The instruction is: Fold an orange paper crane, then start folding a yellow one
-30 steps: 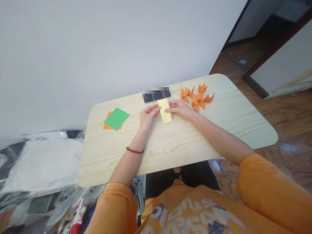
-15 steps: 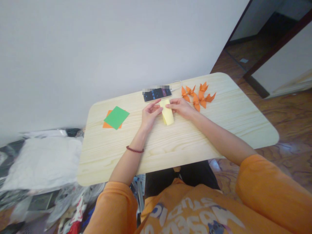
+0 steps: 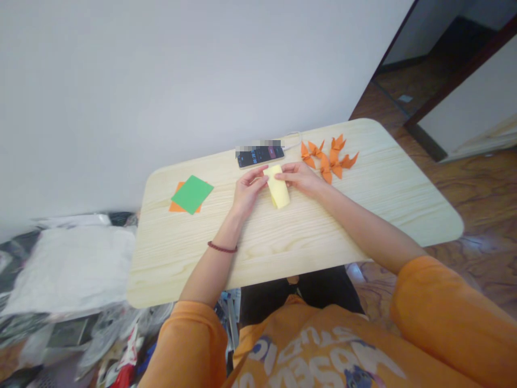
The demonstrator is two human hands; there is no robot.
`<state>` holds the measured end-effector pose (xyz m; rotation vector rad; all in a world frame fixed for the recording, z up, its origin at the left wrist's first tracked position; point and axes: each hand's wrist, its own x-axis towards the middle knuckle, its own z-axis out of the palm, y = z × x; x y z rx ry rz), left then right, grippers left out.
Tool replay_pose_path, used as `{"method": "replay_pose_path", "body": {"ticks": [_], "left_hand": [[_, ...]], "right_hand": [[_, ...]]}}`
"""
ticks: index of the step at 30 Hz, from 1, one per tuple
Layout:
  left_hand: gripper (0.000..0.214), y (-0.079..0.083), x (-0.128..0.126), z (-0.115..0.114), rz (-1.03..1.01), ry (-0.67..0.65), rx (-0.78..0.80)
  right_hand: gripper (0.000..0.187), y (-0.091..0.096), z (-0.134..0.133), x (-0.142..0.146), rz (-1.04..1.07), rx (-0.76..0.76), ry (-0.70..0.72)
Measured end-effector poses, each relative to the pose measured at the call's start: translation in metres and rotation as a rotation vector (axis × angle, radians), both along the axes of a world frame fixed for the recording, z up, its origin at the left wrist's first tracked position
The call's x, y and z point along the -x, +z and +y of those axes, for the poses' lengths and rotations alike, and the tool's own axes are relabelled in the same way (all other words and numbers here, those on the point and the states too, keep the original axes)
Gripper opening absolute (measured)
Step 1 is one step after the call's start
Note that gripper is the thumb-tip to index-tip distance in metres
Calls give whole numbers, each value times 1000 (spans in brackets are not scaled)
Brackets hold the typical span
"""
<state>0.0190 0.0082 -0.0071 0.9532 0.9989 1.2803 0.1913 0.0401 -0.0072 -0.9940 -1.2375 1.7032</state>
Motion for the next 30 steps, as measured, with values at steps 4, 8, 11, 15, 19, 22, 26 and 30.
{"method": "replay_pose_path", "body": {"ticks": [4,8,11,15,19,22,26,30], "left_hand": [[35,0,0,0,-5,2,2],[34,1,0,0,-10,15,1],[33,1,0,0,16,32,10],[34,1,0,0,6,30,-1],[36,0,0,1,-23,24,-6],[36,0,0,1,-10,30,1],[37,-1,1,1,-7,15,5],[36,-1,1,1,-12,24,9]], "right_hand": [[33,1,0,0,-1,-8,-5],[33,1,0,0,9,-4,-3],[33,1,0,0,1,1,-6],[33,2,0,1,-8,-1,-16],[34,3,-1,1,5,4,-15],[34,4,-2,1,4,15,-15],[33,2,-1,0,-2,16,-17],[31,0,0,0,-7,23,-17]]}}
